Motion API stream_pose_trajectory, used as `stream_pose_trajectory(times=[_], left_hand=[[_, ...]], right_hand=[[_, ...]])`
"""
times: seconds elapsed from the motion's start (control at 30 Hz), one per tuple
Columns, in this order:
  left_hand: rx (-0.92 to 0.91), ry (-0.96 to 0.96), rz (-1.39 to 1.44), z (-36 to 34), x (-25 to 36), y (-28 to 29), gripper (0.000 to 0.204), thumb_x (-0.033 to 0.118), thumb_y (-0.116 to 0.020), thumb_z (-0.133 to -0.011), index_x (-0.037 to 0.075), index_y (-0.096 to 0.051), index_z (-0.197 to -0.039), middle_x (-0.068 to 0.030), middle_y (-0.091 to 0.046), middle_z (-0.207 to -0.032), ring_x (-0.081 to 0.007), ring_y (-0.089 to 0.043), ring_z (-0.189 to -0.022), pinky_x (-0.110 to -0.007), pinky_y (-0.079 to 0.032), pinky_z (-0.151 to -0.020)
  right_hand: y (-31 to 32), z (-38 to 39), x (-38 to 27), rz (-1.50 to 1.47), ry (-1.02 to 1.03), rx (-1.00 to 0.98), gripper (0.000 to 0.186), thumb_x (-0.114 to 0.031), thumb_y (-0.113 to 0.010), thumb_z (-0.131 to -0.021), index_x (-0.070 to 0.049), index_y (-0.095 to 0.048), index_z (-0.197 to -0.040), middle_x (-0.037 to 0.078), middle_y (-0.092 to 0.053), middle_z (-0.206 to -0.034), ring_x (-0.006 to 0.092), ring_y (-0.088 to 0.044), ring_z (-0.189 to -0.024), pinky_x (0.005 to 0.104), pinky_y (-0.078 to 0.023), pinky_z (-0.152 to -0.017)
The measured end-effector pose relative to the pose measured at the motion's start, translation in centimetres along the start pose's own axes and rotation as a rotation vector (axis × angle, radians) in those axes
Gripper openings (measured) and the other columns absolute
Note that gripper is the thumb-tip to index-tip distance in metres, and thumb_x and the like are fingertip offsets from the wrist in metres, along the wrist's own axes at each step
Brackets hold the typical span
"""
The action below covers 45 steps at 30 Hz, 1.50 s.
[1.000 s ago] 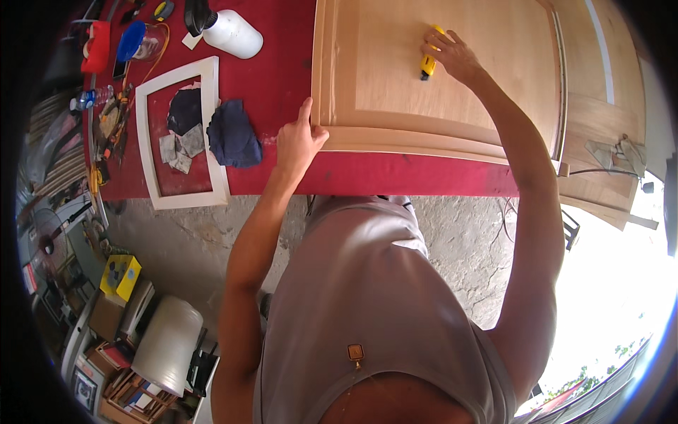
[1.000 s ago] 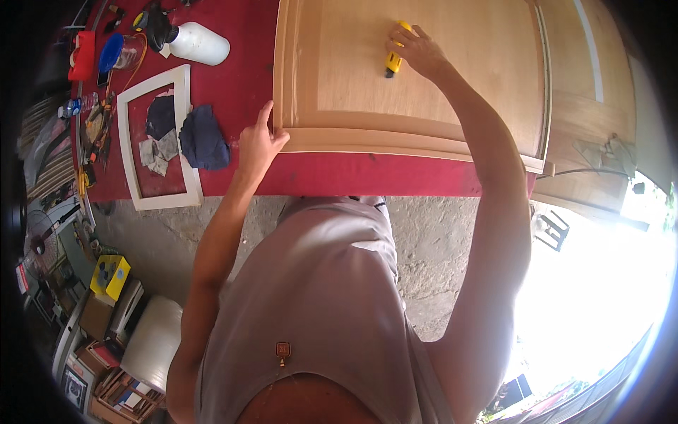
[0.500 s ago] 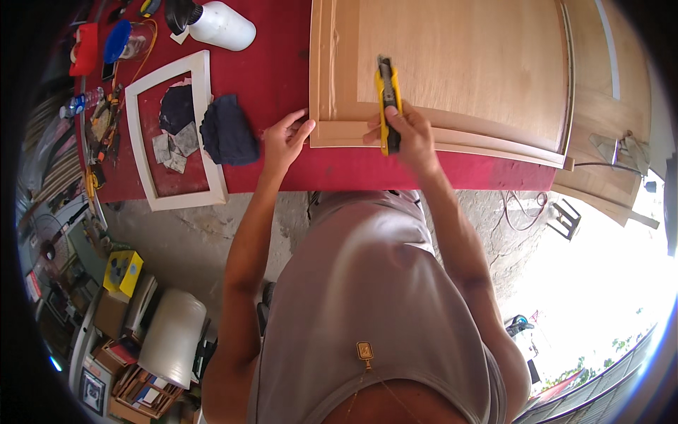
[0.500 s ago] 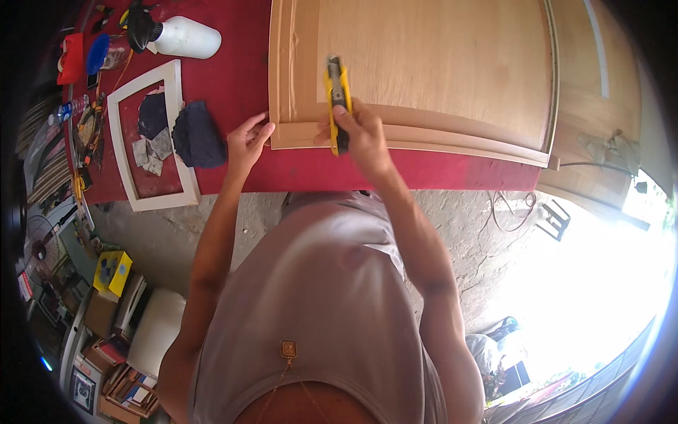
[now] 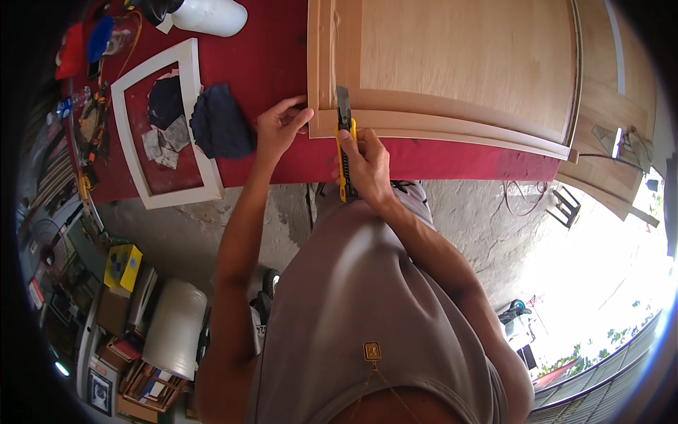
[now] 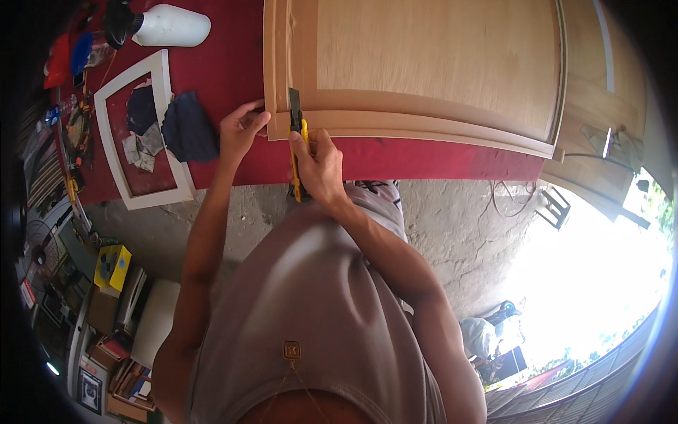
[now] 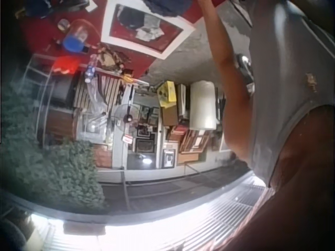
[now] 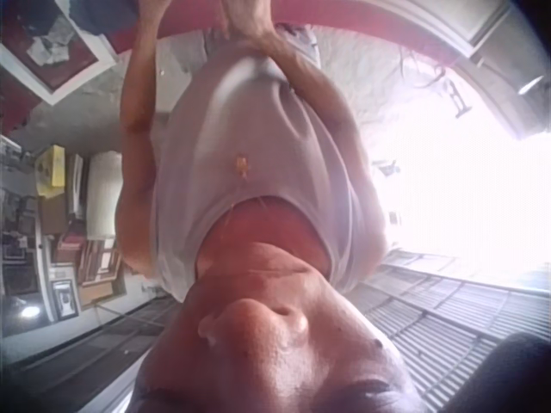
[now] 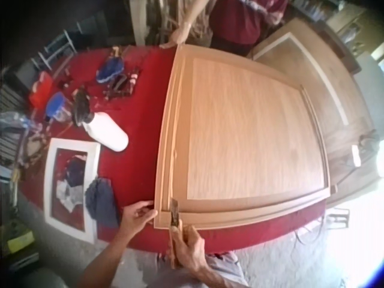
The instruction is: The person applies a thin wooden edge band to the perimeter of a large wooden panel, using a utility knife to trim the overhang and a cloth to wipe the surface. The person repeatedly measures, cuts, and smooths the band along the edges.
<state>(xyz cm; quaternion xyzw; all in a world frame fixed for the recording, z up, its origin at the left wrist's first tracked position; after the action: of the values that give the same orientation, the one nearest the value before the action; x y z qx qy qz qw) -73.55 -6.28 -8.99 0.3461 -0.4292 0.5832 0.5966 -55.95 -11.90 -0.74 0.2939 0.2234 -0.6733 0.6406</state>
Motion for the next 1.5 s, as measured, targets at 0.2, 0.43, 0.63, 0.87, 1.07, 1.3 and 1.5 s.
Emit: stream_pose_trajectory(times=[0.2, 0.43, 0.63, 0.87, 1.07, 1.3, 1.5], left_hand=[[-0.003, 0.003, -0.003, -0.3, -0.3, 0.2, 0.036, 0.015, -0.073, -0.088, -0.005, -0.064, -0.117, -0.0076, -0.072, -0.084, -0.0077, -0.067, -0.072, -0.021, -0.055, -0.060], [-0.017, -0.011, -0.021, -0.3, -0.4, 0.3, 0.034, 0.014, -0.073, -0.088, -0.004, -0.064, -0.116, -0.0077, -0.072, -0.083, -0.0079, -0.066, -0.072, -0.021, -0.055, -0.061], [-0.028, -0.023, -0.001, -0.2, -0.2, 0.2, 0.033, 0.014, -0.072, -0.089, -0.004, -0.064, -0.116, -0.0075, -0.071, -0.083, -0.0076, -0.065, -0.073, -0.021, -0.055, -0.062], [-0.035, -0.014, -0.003, -0.3, -0.4, 0.3, 0.034, 0.013, -0.071, -0.089, -0.004, -0.063, -0.118, -0.0081, -0.071, -0.084, -0.0081, -0.066, -0.074, -0.022, -0.055, -0.062], [-0.037, -0.021, -0.029, -0.3, -0.2, 0.2, 0.034, 0.013, -0.071, -0.090, -0.004, -0.063, -0.118, -0.0084, -0.071, -0.086, -0.0085, -0.066, -0.075, -0.022, -0.055, -0.063], [-0.018, -0.015, -0.023, -0.2, -0.4, 0.3, 0.033, 0.012, -0.070, -0.090, -0.003, -0.063, -0.118, -0.0082, -0.071, -0.088, -0.0096, -0.066, -0.076, -0.023, -0.057, -0.064], [0.013, 0.012, -0.047, 0.0, -0.1, 0.5, 0.033, 0.011, -0.070, -0.090, -0.004, -0.063, -0.118, -0.0081, -0.071, -0.087, -0.0108, -0.067, -0.077, -0.024, -0.057, -0.064]], right_hand=[[-2.0, 0.2, 1.5, -0.010, -0.038, -0.095, 0.034, -0.038, -0.043, -0.102, -0.005, -0.049, -0.099, 0.006, -0.058, -0.071, 0.0123, -0.052, -0.055, 0.0271, -0.042, -0.050], [-4.4, 0.8, 3.5, -0.101, -0.111, -0.164, 0.036, -0.040, -0.046, -0.102, -0.004, -0.047, -0.099, 0.005, -0.055, -0.071, 0.0133, -0.055, -0.058, 0.0293, -0.045, -0.053], [-4.7, 0.4, 3.0, -0.008, -0.116, -0.252, 0.036, -0.038, -0.049, -0.101, -0.002, -0.046, -0.098, 0.008, -0.058, -0.073, 0.0149, -0.058, -0.058, 0.0311, -0.047, -0.054], [-4.6, -0.2, 2.4, -0.045, -0.052, -0.203, 0.035, -0.036, -0.052, -0.101, -0.001, -0.049, -0.096, 0.007, -0.057, -0.068, 0.0138, -0.056, -0.054, 0.0297, -0.046, -0.049], [-4.2, 0.5, 3.0, 0.048, -0.009, -0.179, 0.036, -0.036, -0.052, -0.100, 0.000, -0.049, -0.098, 0.006, -0.056, -0.064, 0.0131, -0.055, -0.052, 0.0301, -0.045, -0.049], [-4.8, 0.9, 4.3, 0.041, -0.042, -0.164, 0.044, -0.042, -0.054, -0.097, 0.002, -0.044, -0.097, 0.011, -0.058, -0.064, 0.0217, -0.061, -0.057, 0.0364, -0.048, -0.054], [-4.9, 2.4, 6.2, 0.021, -0.029, -0.208, 0.040, -0.039, -0.053, -0.098, 0.000, -0.042, -0.099, 0.012, -0.057, -0.063, 0.0234, -0.061, -0.054, 0.0363, -0.047, -0.049]])
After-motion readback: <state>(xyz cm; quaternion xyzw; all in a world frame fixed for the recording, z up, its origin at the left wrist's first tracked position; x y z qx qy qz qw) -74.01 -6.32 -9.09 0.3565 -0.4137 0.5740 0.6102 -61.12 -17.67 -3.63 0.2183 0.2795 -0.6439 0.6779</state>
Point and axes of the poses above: each hand's wrist, its own z-axis away from the middle knuckle, its own y-axis out of the back of the hand, x = y × z, the point moved 6 cm from there along -z, towards the middle knuckle
